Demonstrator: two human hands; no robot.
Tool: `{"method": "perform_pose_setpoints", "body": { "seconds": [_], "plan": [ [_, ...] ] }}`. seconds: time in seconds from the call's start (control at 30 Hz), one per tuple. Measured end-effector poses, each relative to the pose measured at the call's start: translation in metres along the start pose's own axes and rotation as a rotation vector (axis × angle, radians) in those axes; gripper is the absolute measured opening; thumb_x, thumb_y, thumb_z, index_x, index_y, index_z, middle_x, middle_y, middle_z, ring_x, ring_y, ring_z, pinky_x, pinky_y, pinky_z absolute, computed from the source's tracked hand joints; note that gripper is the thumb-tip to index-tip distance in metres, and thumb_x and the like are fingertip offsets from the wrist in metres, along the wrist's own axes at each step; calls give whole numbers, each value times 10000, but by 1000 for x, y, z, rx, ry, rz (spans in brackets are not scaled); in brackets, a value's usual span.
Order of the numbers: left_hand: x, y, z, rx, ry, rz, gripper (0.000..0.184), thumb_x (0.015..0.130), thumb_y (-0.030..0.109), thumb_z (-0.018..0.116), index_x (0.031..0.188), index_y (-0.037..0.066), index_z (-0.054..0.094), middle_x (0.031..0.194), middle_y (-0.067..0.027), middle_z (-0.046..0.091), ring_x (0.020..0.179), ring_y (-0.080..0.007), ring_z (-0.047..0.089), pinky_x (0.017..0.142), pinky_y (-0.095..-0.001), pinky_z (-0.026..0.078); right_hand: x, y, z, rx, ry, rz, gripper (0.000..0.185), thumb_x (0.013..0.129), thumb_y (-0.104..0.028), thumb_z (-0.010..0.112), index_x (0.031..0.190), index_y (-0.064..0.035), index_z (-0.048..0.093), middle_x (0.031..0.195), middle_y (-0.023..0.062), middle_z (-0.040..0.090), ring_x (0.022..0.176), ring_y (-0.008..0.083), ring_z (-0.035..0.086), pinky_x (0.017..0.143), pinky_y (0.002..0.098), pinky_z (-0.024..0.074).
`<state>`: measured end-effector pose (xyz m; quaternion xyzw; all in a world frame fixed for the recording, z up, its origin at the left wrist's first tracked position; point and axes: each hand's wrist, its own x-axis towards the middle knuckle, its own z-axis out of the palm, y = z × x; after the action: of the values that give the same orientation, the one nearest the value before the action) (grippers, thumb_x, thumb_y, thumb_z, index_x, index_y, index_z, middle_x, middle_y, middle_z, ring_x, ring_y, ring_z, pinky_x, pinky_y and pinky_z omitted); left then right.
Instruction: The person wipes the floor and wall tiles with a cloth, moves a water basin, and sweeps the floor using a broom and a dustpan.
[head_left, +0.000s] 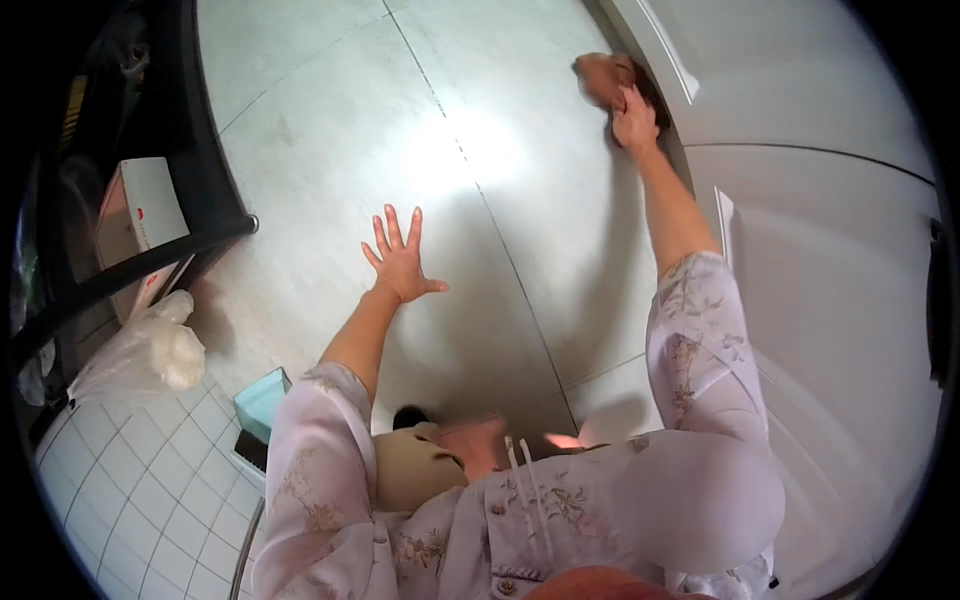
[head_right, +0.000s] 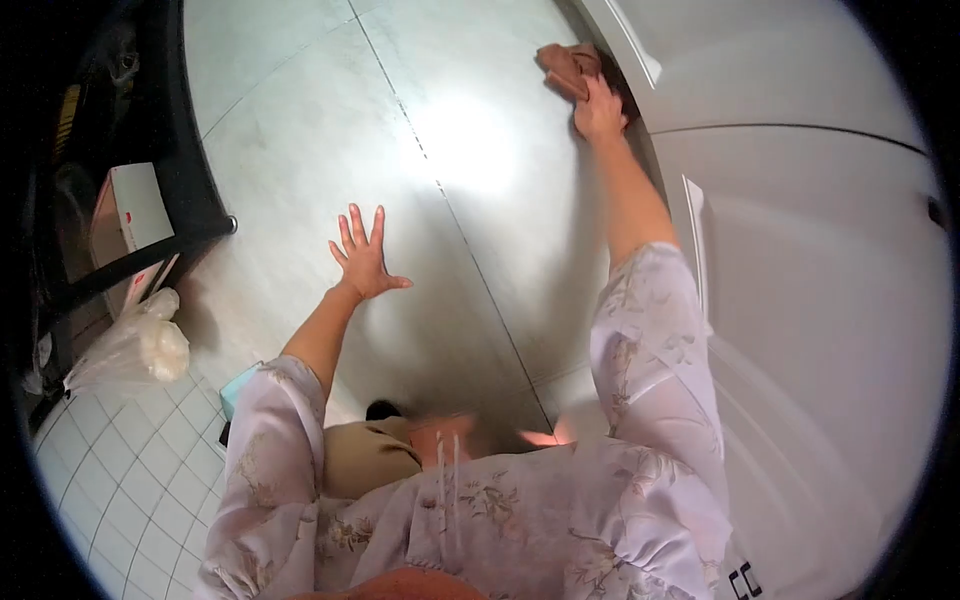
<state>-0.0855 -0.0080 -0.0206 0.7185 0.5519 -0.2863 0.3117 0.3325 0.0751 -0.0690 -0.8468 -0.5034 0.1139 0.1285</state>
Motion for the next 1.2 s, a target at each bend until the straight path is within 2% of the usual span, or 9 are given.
{"method": "perform_pose_setpoints", "body": {
  "seconds": [0.1,0.33,0.43,0.8,0.93,1.03,1.1,1.13,1.2],
  "plan": [
    [-2,0,-4,-4,-32,-4,1366,497,514,835,1442,248,-115,1450,-217,-250,1336,-431,-204,1010,-669,-1,50,-10,-9,21,-125,-47,490,835,-187,546,1308,-173,418,1191,161,557,1100,329,522,926,351,418],
    [-4,-1,-5,-47,-15,15,1363,500,504,838,1442,252,-114,1451,-213,-249,1337,-415,-217,1018,-656,-10,47,29,20,-149,26,-374,473,842,-202,539,1300,-178,422,1238,132,529,1118,356,493,942,404,414],
    [-4,0,-4,-48,-16,28,1362,500,495,840,1442,252,-113,1453,-214,-245,1338,-417,-213,1015,-661,-7,-27,-1,2,-115,-96,-249,494,766,-80,530,1234,-234,508,1406,49,369,1260,311,337,1004,579,282],
    [-2,-9,13,-53,65,68,1388,467,489,858,1444,252,-99,1452,-229,-235,1340,-433,-187,986,-689,33,-216,-19,11,349,-64,-386,462,701,29,522,1123,-151,581,1260,91,528,1185,298,450,1000,434,327],
    [2,-10,14,-72,152,104,1368,478,482,857,1447,252,-80,1460,-227,-216,1345,-424,-185,991,-684,26,-279,66,-27,311,245,-156,490,726,80,493,1196,-62,513,1176,144,547,1129,276,495,985,373,377],
    [3,-12,18,-84,182,110,1351,484,484,853,1448,267,-68,1466,-211,-211,1349,-411,-187,1003,-672,4,-341,150,-58,503,183,429,448,763,63,492,1205,-11,481,1131,139,553,1036,262,551,927,348,430],
    [0,-11,18,-89,186,106,1331,486,491,847,1451,283,-46,1475,-187,-207,1355,-395,-183,1020,-653,-17,-387,213,-14,562,198,456,441,767,63,488,1204,7,471,1115,138,560,1006,264,566,908,346,445],
    [-1,-10,20,-91,190,104,1331,486,491,847,1451,283,-46,1475,-187,-207,1355,-395,-183,1020,-653,-17,-401,218,7,143,327,409,425,751,-17,535,1175,0,504,1098,149,580,987,272,575,887,362,450],
    [-2,-12,22,-106,237,127,1289,505,487,839,1456,280,-7,1484,-182,-178,1364,-383,-162,1029,-644,-10,-392,150,24,39,461,436,384,695,-18,525,1076,-11,566,1047,161,605,989,303,571,897,378,431]
  ]
}}
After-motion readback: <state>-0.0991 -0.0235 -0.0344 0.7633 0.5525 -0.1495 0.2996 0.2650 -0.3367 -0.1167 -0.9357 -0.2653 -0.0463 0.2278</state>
